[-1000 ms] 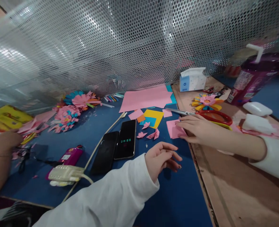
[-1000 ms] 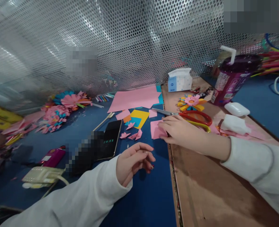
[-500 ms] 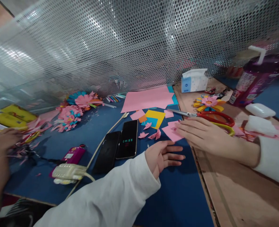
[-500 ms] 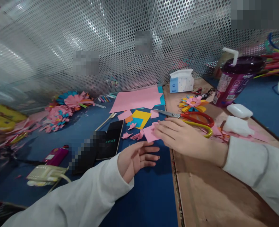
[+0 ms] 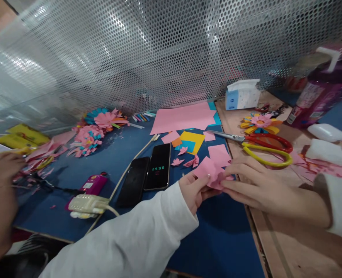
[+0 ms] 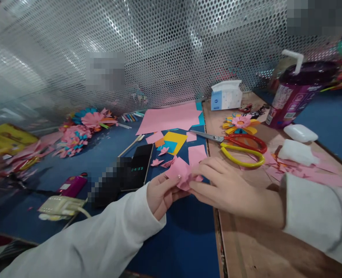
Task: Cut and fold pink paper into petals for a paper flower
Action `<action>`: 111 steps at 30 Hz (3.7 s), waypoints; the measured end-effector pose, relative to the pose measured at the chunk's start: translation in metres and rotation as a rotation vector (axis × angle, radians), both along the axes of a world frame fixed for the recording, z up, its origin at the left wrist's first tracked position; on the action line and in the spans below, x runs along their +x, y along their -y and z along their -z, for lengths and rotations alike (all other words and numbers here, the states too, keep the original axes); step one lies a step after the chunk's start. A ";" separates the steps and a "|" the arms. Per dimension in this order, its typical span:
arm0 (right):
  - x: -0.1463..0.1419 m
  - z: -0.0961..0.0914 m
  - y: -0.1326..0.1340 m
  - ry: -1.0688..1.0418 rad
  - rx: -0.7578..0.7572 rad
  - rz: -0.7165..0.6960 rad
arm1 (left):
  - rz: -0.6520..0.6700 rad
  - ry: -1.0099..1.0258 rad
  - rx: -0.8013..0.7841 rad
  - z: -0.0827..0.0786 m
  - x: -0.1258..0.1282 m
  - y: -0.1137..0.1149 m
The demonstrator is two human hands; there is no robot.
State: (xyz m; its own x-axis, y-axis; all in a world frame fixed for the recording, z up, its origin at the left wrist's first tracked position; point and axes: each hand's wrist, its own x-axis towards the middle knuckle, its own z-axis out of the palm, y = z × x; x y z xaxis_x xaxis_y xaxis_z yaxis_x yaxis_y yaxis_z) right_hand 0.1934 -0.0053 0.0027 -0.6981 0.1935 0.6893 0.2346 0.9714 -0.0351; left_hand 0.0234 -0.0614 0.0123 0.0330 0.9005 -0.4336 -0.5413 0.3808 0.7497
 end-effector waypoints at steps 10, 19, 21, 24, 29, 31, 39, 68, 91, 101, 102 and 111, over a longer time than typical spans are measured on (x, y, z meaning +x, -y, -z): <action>-0.009 0.001 0.003 -0.165 -0.712 0.123 | 0.051 -0.142 0.091 0.003 -0.002 0.003; -0.009 0.001 0.004 -0.196 -0.952 0.056 | 0.148 -0.263 0.143 0.002 -0.008 0.003; -0.009 0.001 0.005 -0.180 -0.975 0.058 | 0.149 -0.327 0.182 0.001 -0.008 0.005; -0.008 0.001 0.005 -0.167 -0.989 0.059 | 0.131 -0.416 0.223 0.000 -0.005 0.006; -0.008 0.000 0.007 -0.126 -0.966 0.066 | 0.037 -0.475 0.264 0.000 -0.008 -0.001; -0.008 -0.001 0.008 -0.125 -0.931 0.055 | 0.065 -0.505 0.249 0.001 -0.011 -0.004; -0.010 -0.004 0.008 -0.128 -0.909 0.005 | 0.132 -0.533 0.271 0.000 -0.009 -0.002; -0.012 -0.002 0.010 -0.104 -1.034 0.083 | 0.294 -0.619 0.292 0.007 -0.007 0.004; -0.013 -0.006 0.008 -0.063 -1.134 0.086 | 0.276 -0.563 0.317 0.009 -0.007 0.003; -0.012 -0.006 0.008 -0.045 -1.179 0.075 | 0.283 -0.576 0.304 0.008 -0.008 0.003; -0.012 -0.006 0.008 -0.045 -1.182 0.075 | 0.281 -0.576 0.302 0.008 -0.008 0.003; -0.011 -0.005 0.008 -0.057 -1.200 0.061 | 0.278 -0.583 0.303 0.008 -0.008 0.004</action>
State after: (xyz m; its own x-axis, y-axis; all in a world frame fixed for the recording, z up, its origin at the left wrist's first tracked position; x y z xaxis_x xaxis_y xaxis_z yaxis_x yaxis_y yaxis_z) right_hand 0.1820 -0.0135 0.0078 -0.6398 0.7647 0.0763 0.2484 0.2997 -0.9211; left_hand 0.0158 -0.0657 0.0039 0.1178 0.9762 -0.1820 0.0671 0.1751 0.9823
